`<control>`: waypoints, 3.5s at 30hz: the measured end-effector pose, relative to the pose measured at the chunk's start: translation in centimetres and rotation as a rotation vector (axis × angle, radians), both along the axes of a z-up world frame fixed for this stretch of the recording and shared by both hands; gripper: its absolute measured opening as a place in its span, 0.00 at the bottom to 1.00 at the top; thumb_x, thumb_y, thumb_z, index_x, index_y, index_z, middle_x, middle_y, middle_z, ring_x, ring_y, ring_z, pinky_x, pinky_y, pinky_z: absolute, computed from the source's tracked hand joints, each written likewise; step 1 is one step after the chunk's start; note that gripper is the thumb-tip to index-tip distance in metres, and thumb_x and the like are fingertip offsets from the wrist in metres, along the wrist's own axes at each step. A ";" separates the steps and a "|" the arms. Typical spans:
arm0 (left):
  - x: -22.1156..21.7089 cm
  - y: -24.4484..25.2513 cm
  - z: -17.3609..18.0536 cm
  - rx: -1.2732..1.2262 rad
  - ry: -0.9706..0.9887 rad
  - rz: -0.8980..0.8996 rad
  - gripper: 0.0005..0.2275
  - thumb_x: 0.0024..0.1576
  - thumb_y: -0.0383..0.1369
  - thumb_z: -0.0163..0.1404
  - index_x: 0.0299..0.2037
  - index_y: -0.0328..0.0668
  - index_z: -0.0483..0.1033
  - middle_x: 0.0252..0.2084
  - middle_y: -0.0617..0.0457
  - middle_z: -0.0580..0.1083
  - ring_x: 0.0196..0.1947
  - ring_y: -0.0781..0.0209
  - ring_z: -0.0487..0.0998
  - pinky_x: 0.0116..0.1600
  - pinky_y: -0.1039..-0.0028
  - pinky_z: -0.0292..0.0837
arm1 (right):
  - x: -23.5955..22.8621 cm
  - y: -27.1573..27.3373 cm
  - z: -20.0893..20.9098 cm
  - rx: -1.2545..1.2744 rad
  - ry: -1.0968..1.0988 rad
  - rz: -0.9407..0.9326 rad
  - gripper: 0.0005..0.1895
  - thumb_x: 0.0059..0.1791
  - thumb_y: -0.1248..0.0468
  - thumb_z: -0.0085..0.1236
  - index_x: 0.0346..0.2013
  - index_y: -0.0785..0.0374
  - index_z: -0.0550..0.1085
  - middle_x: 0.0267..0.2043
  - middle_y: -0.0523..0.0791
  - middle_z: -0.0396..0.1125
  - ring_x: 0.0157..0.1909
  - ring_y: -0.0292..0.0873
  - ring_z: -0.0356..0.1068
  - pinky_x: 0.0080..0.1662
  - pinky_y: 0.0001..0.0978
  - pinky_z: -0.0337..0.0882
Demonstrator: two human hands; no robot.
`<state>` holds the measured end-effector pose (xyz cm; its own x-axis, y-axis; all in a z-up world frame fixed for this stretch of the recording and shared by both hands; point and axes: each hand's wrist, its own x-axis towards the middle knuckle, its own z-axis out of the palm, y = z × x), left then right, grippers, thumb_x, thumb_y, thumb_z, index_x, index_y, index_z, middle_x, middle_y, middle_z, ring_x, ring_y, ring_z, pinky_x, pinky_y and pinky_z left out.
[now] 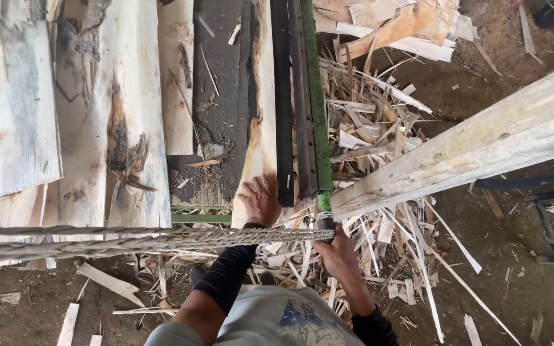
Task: The recorder uses a large manual blade to strip bark and thin slices from wooden planks in a woodworking shop.
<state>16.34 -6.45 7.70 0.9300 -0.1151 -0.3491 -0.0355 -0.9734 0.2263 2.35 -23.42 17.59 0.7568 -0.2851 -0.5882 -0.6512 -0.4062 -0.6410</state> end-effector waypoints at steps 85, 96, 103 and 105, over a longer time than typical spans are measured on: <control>-0.8 2.0 -14.0 -1.768 0.292 0.262 0.36 0.69 0.36 0.43 0.79 0.27 0.32 0.70 0.34 0.62 0.66 0.48 0.69 0.73 0.60 0.60 | 0.7 -0.1 6.7 -0.081 -0.118 0.128 0.29 0.51 0.64 0.52 0.66 0.65 0.58 0.33 0.50 0.70 0.19 0.40 0.69 0.18 0.33 0.73; 4.7 1.6 -9.9 -1.103 0.271 0.353 0.46 0.54 0.16 0.49 0.79 0.62 0.37 0.63 0.40 0.74 0.35 0.55 0.81 0.30 0.68 0.79 | 0.3 0.6 3.3 -0.067 -0.029 0.092 0.29 0.52 0.66 0.52 0.66 0.65 0.57 0.40 0.54 0.71 0.21 0.40 0.72 0.23 0.30 0.76; 6.9 1.6 -6.3 -1.218 0.280 0.407 0.47 0.55 0.13 0.50 0.79 0.61 0.35 0.65 0.39 0.72 0.39 0.56 0.76 0.37 0.71 0.73 | 1.0 0.4 8.7 -0.129 -0.032 0.109 0.30 0.50 0.63 0.55 0.66 0.64 0.58 0.36 0.53 0.71 0.20 0.41 0.70 0.19 0.33 0.72; 8.5 1.1 -4.5 -1.168 0.383 0.496 0.46 0.56 0.14 0.48 0.80 0.63 0.37 0.64 0.39 0.76 0.35 0.51 0.74 0.34 0.66 0.70 | 1.0 0.9 7.5 -0.138 -0.006 0.062 0.30 0.50 0.63 0.55 0.66 0.63 0.59 0.37 0.53 0.70 0.21 0.41 0.69 0.19 0.33 0.72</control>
